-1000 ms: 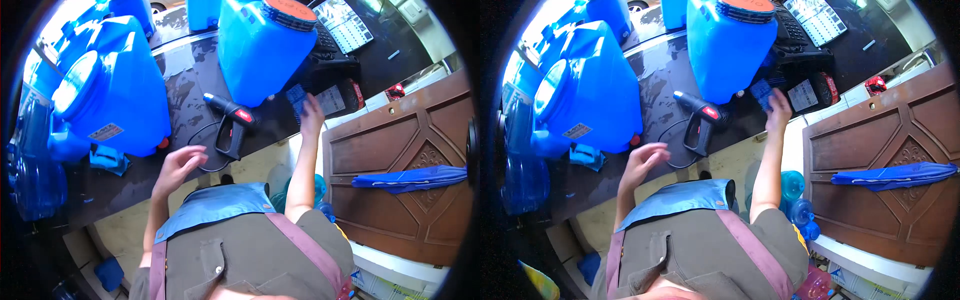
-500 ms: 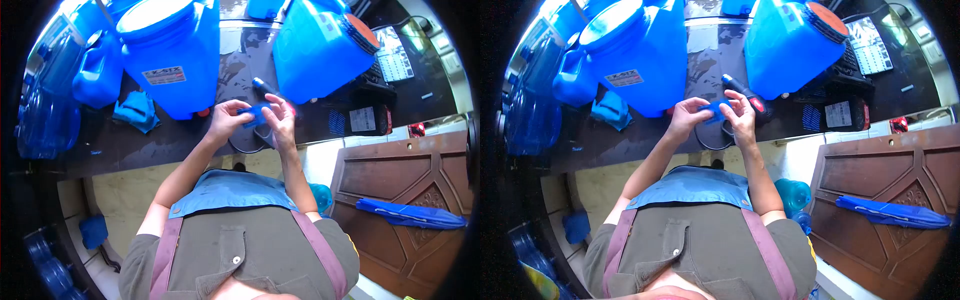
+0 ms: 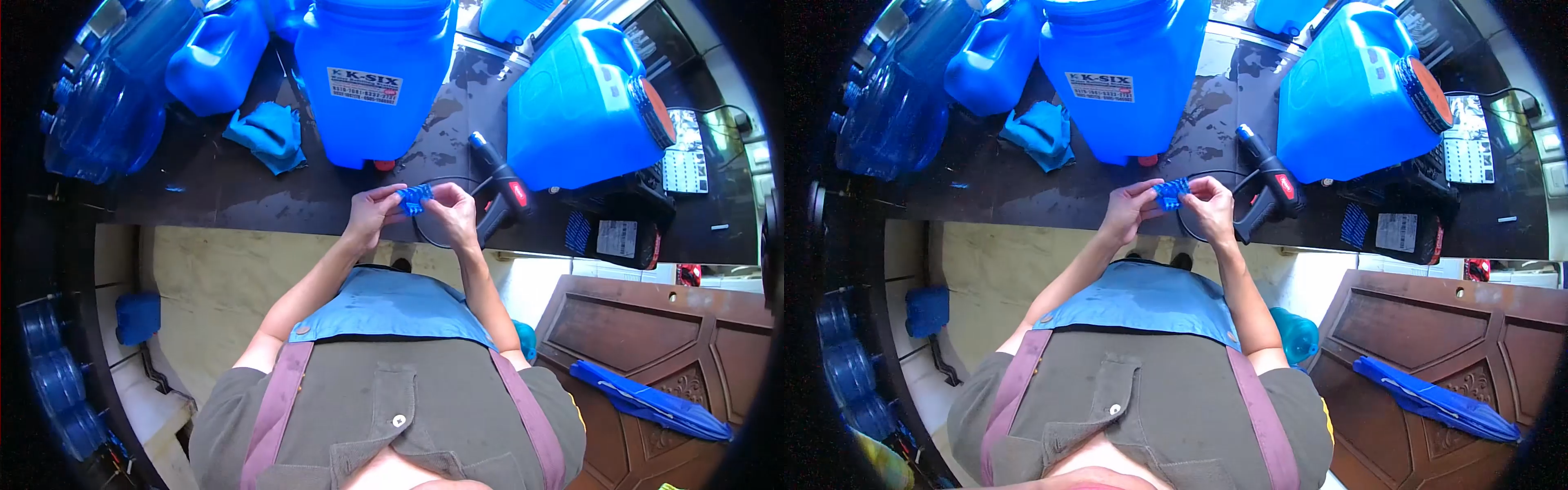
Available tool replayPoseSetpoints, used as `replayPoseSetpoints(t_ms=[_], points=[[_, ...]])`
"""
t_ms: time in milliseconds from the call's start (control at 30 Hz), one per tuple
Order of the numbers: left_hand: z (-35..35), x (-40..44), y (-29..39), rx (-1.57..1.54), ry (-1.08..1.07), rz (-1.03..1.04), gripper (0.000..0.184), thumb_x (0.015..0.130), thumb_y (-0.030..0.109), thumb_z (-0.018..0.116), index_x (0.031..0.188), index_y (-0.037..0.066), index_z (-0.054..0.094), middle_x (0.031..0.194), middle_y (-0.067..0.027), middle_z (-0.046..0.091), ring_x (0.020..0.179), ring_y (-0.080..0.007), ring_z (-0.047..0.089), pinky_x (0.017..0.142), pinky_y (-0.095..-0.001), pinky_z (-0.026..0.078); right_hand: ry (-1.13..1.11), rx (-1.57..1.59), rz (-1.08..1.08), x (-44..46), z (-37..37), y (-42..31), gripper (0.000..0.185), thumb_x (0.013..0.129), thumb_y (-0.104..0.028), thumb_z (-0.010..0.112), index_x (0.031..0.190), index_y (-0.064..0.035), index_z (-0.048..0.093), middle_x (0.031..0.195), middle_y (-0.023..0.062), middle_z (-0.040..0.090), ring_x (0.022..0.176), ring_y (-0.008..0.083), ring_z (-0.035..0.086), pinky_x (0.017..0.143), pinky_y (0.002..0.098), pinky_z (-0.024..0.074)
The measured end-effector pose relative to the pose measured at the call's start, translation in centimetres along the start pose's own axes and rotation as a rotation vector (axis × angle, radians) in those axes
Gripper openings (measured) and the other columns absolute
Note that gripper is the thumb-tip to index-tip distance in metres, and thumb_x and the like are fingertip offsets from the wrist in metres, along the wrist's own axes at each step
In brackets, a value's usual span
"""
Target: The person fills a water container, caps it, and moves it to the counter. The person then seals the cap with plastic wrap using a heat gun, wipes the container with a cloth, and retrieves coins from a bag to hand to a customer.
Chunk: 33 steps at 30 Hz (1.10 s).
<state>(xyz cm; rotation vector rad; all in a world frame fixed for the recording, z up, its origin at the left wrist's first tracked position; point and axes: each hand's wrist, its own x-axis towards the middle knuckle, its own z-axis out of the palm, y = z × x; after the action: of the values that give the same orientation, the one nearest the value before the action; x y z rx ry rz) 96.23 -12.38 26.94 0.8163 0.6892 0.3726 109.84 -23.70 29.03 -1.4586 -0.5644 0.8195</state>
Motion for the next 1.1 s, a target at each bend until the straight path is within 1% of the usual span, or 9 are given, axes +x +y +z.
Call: replayPoseSetpoints(t_ms=[233, 333, 367, 500, 633, 767, 867, 1000, 1100], points=[[-1.6, 1.4, -0.4, -0.018, 0.07, -0.049, 0.035, 0.093, 0.011, 0.056, 0.126, -0.002, 0.053, 0.114, -0.0154, 0.062, 0.098, -0.0238, 0.065, 0.082, -0.0415, 0.056, -0.266, 0.019, 0.226, 1.6, -0.7, -0.1, 0.028, 0.075, -0.008, 0.077, 0.099, -0.0036, 0.064, 0.085, -0.001, 0.064, 0.078, 0.0077, 0.058, 0.072, 0.024, 0.0479], [-2.5, 1.5, 0.3, -0.131, 0.125, -0.089, 0.048, 0.096, 0.015, 0.049, 0.139, -0.002, 0.035, 0.126, -0.0221, 0.051, 0.113, -0.032, 0.056, 0.091, -0.051, 0.051, -0.122, -0.087, -0.002, 2.8, -0.1, 1.8, 0.035, 0.075, -0.011, 0.077, 0.105, -0.0026, 0.061, 0.103, 0.0045, 0.062, 0.087, 0.0117, 0.057, 0.075, 0.0275, 0.0492], [-3.8, 2.7, -0.6, -0.277, 0.134, -0.12, 0.05, 0.096, 0.011, 0.045, 0.141, 0.0, 0.028, 0.127, -0.0224, 0.048, 0.111, -0.0359, 0.054, 0.09, -0.0548, 0.048, -0.066, -0.378, -0.2, 2.8, 0.7, 0.9, 0.044, 0.074, -0.011, 0.076, 0.111, -0.0013, 0.057, 0.123, 0.0115, 0.053, 0.1, 0.0185, 0.057, 0.077, 0.031, 0.0505], [-5.0, 6.2, -2.1, -0.439, 0.292, -0.174, 0.041, 0.096, 0.015, 0.043, 0.133, -0.001, 0.036, 0.121, -0.0217, 0.051, 0.106, -0.0343, 0.056, 0.092, -0.0518, 0.047, -0.164, -0.626, -0.333, 3.1, 3.9, 1.2, 0.044, 0.077, -0.004, 0.068, 0.119, -0.0017, 0.055, 0.138, 0.0167, 0.04, 0.114, 0.029, 0.055, 0.085, 0.0372, 0.0509], [-4.6, 9.2, -2.5, -0.478, 0.276, -0.01, 0.029, 0.096, 0.018, 0.044, 0.117, 0.0, 0.05, 0.113, -0.0196, 0.057, 0.107, -0.0306, 0.056, 0.093, -0.0459, 0.047, -0.204, -0.795, -0.682, 4.0, 6.6, 5.4, 0.036, 0.077, 0.005, 0.052, 0.113, 0.0019, 0.056, 0.134, 0.0225, 0.041, 0.108, 0.0409, 0.054, 0.091, 0.0437, 0.0479], [-5.4, 11.2, -3.1, -0.419, 0.22, 0.058, 0.021, 0.094, 0.014, 0.048, 0.108, 0.001, 0.055, 0.096, -0.0139, 0.063, 0.093, -0.0272, 0.062, 0.087, -0.0424, 0.051, -0.164, -0.927, -0.65, 3.7, 5.5, 6.4, 0.042, 0.076, 0.006, 0.051, 0.117, -0.002, 0.058, 0.127, 0.0242, 0.049, 0.109, 0.0415, 0.055, 0.095, 0.0451, 0.0455], [-4.7, 10.2, -2.1, -0.365, 0.267, 0.027, 0.019, 0.092, 0.013, 0.053, 0.107, 0.002, 0.055, 0.091, -0.0121, 0.063, 0.085, -0.0264, 0.064, 0.082, -0.0428, 0.052, 0.074, -0.871, -0.616, -0.7, 1.3, 0.6, 0.037, 0.076, 0.002, 0.055, 0.111, -0.0052, 0.064, 0.12, 0.0209, 0.058, 0.107, 0.038, 0.058, 0.094, 0.0426, 0.0456], [-2.6, 9.8, -0.5, -0.197, 0.431, -0.049, 0.025, 0.086, 0.014, 0.064, 0.107, 0.004, 0.055, 0.094, -0.0115, 0.063, 0.087, -0.0255, 0.064, 0.082, -0.0432, 0.052, 1.073, -0.95, -0.407, -1.9, -7.7, 6.2, 0.041, 0.073, -0.024, 0.077, 0.102, -0.0011, 0.059, 0.103, 0.0181, 0.055, 0.102, 0.0371, 0.052, 0.092, 0.046, 0.0402], [-1.7, 11.3, -0.6, -0.096, 0.766, -0.123, 0.044, 0.078, 0.016, 0.075, 0.114, 0.003, 0.052, 0.103, -0.0099, 0.063, 0.084, -0.0234, 0.064, 0.067, -0.0383, 0.054, 1.033, -0.777, 0.075, -0.6, -9.6, 9.0, 0.072, 0.062, -0.049, 0.083, 0.099, 0.0059, 0.057, 0.103, 0.0228, 0.059, 0.103, 0.0399, 0.055, 0.092, 0.0489, 0.0413]])
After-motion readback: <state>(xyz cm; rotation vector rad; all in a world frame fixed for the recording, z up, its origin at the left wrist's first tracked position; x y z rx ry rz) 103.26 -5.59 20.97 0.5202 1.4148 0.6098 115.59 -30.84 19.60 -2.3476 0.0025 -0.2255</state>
